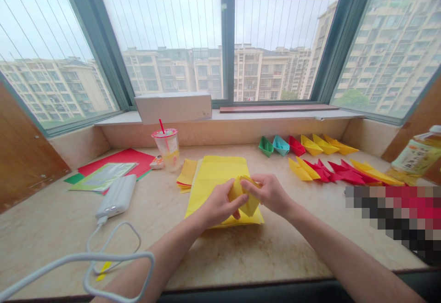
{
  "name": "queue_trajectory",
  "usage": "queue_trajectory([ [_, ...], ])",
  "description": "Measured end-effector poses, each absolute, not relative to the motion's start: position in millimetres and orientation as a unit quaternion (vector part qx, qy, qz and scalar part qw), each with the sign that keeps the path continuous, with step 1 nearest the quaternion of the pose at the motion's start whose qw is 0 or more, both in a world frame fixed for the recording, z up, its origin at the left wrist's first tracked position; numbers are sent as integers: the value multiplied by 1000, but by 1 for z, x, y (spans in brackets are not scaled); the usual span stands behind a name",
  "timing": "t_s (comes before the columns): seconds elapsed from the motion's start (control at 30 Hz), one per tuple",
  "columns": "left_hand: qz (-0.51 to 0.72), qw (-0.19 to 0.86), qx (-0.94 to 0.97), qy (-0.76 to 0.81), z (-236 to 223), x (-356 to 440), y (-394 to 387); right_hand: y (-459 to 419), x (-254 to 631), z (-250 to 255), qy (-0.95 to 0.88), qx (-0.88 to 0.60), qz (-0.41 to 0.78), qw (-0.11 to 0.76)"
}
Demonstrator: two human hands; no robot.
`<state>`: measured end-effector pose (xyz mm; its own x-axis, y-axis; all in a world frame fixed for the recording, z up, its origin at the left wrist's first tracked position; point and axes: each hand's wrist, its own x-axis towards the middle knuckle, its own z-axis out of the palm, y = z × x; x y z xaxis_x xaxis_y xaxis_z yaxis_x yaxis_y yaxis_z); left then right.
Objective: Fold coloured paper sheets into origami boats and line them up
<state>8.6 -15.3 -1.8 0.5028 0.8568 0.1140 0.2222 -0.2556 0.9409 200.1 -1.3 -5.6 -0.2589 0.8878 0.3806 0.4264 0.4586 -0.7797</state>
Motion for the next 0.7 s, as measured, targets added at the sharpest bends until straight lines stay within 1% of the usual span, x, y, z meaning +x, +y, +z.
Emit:
queue_trajectory([
  [0.17,340,473,721,377,-1,10,-15,-5,195,-5,-720,-426,335,434],
  [0.23,349,479,712,377,0,12,-15,-5,193,-4,-714,-425,333,445],
  [0.37,364,526,671,374,2,15,-16,-4,190,-4,-703,-441,310,465],
  [0.47,371,553,646,372,5,17,-16,-3,190,-5,-692,-443,319,473],
  [0.7,393,570,621,368,10,18,-16,-3,189,-5,-668,-444,331,496],
])
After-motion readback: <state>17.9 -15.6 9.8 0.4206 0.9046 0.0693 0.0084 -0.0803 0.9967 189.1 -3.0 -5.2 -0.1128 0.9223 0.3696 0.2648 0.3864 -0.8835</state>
